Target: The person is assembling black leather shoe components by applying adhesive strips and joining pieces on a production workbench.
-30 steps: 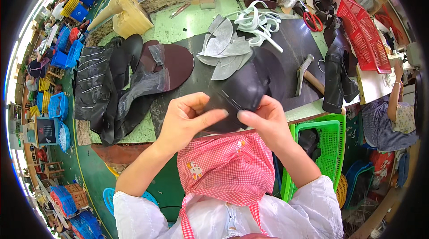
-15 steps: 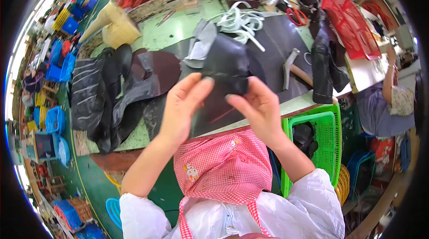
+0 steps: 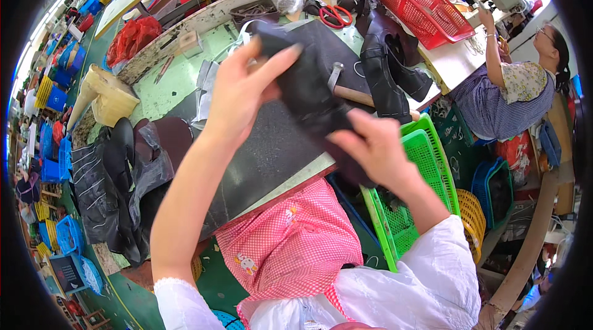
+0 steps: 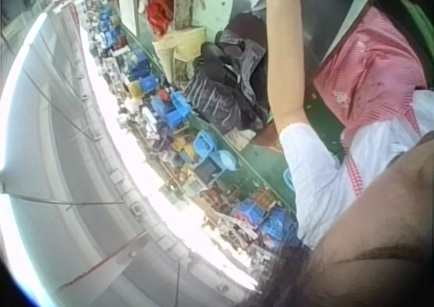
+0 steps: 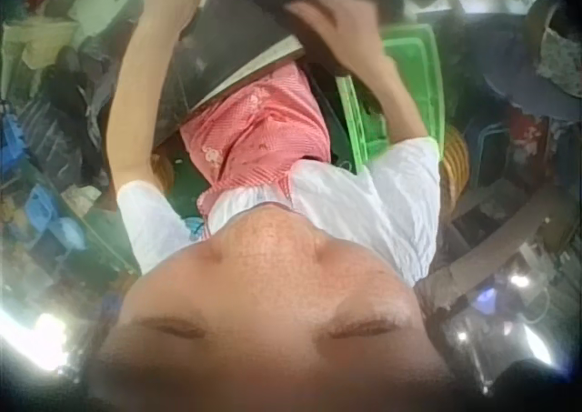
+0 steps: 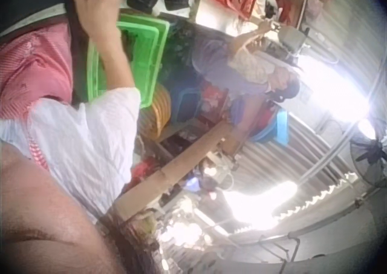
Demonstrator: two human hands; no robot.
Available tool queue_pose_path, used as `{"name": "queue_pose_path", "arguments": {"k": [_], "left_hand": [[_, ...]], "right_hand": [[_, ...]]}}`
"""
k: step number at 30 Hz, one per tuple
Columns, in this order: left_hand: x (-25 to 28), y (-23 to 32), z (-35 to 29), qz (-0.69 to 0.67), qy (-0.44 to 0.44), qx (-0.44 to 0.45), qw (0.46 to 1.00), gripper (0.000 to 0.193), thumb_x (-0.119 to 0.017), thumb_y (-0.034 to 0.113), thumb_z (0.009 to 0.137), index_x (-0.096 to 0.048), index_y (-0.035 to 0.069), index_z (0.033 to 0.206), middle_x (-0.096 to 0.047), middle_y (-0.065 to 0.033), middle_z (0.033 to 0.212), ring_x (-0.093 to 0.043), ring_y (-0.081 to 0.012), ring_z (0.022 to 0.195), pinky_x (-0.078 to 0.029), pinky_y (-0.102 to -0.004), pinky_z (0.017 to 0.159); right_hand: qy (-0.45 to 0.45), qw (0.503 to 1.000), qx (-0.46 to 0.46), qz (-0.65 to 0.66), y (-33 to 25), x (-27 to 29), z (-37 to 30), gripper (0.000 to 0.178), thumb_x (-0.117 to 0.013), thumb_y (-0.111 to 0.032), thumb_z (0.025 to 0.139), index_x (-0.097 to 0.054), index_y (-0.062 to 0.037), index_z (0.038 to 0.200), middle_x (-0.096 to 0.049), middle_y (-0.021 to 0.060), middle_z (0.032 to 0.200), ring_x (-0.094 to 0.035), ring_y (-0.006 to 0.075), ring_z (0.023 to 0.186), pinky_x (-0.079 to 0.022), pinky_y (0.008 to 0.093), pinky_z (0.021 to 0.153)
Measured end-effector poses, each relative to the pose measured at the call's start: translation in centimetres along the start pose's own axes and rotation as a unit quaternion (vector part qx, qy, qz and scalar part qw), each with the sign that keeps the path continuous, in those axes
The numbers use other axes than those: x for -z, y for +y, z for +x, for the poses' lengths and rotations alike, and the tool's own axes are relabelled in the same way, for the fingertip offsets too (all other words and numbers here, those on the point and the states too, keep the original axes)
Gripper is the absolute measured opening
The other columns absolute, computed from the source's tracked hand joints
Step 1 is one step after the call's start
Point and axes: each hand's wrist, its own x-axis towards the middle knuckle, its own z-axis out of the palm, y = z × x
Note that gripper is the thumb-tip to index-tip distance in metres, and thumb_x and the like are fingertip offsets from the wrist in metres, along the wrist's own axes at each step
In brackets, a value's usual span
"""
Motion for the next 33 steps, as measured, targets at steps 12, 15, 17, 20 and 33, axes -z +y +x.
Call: {"name": "queue_pose_path", "arguments": {"k": [12,15,17,20,33], "left_hand": [[1.4,-2.4,14.6,0.218,-0.082,-0.044,0.972,0.045,-0.067,0.029,0.100,-0.061,0.007,0.138,-0.071,-0.0107,0.125,-0.073,-0.0195,0.105,-0.059,-0.0320,0.088],[9.0,-3.1,11.1,0.312,-0.044,0.006,0.949,0.039,-0.065,0.025,0.100,-0.065,0.007,0.134,-0.074,-0.0082,0.119,-0.071,-0.0164,0.105,-0.056,-0.0316,0.090],[14.7,-3.1,7.0,0.329,0.017,0.028,0.944,0.031,-0.066,0.013,0.094,-0.070,0.007,0.125,-0.077,-0.0065,0.105,-0.071,-0.0127,0.092,-0.055,-0.0285,0.079],[19.5,-4.6,1.7,0.399,0.061,0.007,0.915,0.029,-0.067,0.011,0.092,-0.070,0.007,0.121,-0.076,-0.0071,0.104,-0.070,-0.0128,0.090,-0.055,-0.0294,0.077],[10.9,-11.7,-6.9,0.687,0.063,-0.188,0.699,0.052,-0.071,0.013,0.088,-0.058,0.003,0.137,-0.053,-0.0183,0.146,-0.050,-0.0382,0.137,-0.039,-0.0491,0.118]], "right_hand": [[0.089,0.984,-0.151,0.006,22.1,10.1,5.9,0.032,-0.071,-0.024,0.101,-0.055,-0.0052,0.080,-0.039,-0.0083,0.069,-0.035,0.0028,0.066,-0.028,0.0257,0.057],[0.114,0.974,-0.192,-0.047,24.9,11.6,4.3,0.021,-0.074,-0.023,0.098,-0.069,-0.0031,0.094,-0.052,-0.0036,0.073,-0.045,0.0071,0.069,-0.038,0.0270,0.064],[0.285,0.943,-0.047,-0.166,18.5,8.8,5.9,0.019,-0.076,-0.020,0.096,-0.070,-0.0026,0.099,-0.059,-0.0002,0.077,-0.049,0.0090,0.071,-0.042,0.0266,0.068],[0.201,0.977,-0.033,-0.069,11.4,4.9,7.7,0.008,-0.070,-0.010,0.097,-0.071,-0.0046,0.103,-0.065,-0.0002,0.085,-0.056,0.0082,0.077,-0.046,0.0248,0.072],[-0.125,0.978,0.037,-0.166,3.3,-22.8,20.8,0.038,-0.075,-0.022,0.085,-0.060,0.0010,0.111,-0.070,0.0233,0.113,-0.067,0.0419,0.111,-0.055,0.0508,0.093]]}}
